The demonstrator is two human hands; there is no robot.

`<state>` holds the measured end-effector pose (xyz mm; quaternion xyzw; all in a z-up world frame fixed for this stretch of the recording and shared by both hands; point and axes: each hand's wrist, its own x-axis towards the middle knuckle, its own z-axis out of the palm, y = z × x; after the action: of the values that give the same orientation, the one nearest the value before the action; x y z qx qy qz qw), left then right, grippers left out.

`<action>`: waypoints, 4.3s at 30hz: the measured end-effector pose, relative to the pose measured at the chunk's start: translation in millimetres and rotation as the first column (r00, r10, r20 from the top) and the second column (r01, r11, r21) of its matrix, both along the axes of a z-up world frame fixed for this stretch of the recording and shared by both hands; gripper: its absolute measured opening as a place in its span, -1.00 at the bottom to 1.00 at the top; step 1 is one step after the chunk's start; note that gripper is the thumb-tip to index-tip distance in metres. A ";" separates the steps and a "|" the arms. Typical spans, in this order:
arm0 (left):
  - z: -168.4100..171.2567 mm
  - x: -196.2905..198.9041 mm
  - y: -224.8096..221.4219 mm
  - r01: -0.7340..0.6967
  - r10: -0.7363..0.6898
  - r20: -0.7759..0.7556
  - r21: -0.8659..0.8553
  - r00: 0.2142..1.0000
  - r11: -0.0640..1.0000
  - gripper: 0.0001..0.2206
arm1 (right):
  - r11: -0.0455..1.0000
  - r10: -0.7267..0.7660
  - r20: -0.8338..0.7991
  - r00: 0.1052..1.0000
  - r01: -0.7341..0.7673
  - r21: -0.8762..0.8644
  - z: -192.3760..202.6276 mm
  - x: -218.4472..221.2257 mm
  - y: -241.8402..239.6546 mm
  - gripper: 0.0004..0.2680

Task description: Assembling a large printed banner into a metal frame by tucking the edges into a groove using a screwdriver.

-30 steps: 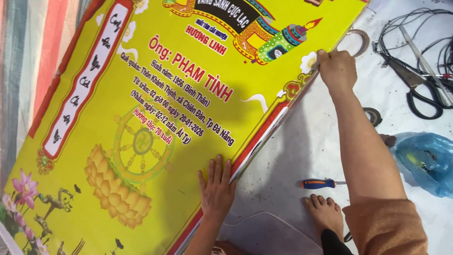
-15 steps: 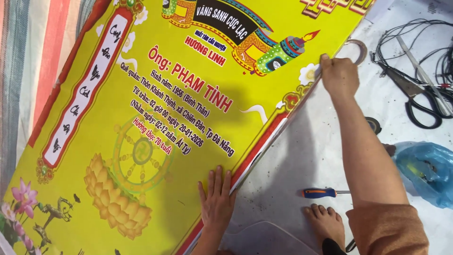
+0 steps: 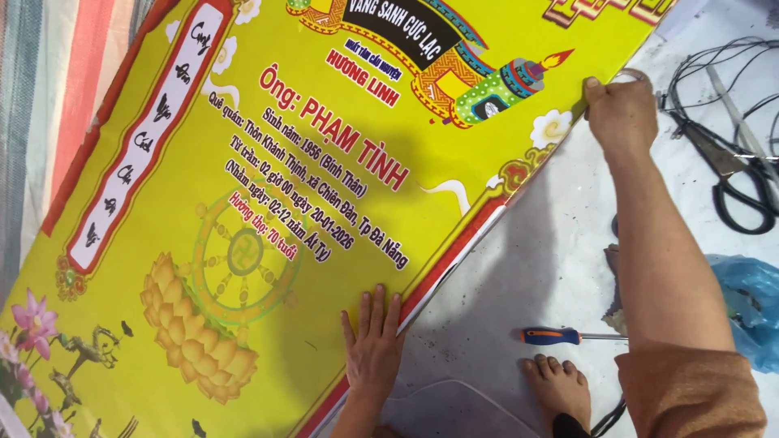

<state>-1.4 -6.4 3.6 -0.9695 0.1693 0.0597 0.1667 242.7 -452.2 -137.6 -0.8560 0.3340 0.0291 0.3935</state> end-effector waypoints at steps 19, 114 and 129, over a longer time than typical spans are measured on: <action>-4.6 -3.7 4.8 0.012 -0.012 0.008 -0.054 1.000 0.998 -0.25 | 0.976 -0.023 -0.060 0.998 0.009 -0.219 -4.6 24.2 -24.0 -0.66; -20.5 -238.0 109.9 -0.765 0.699 -0.316 -0.317 0.642 0.560 -0.23 | 0.668 0.294 0.347 0.890 -0.451 0.591 365.3 -322.9 226.0 -0.89; -21.3 -225.5 112.5 -0.769 0.803 -0.457 -0.640 0.383 0.002 -0.49 | 0.706 0.257 0.277 0.926 -0.375 0.601 343.7 -318.6 205.4 -0.90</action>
<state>-226.8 106.1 -17.8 -0.8540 -0.3958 0.0417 -0.3351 -75.8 -246.8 206.1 -0.7121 0.1161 0.1349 0.6791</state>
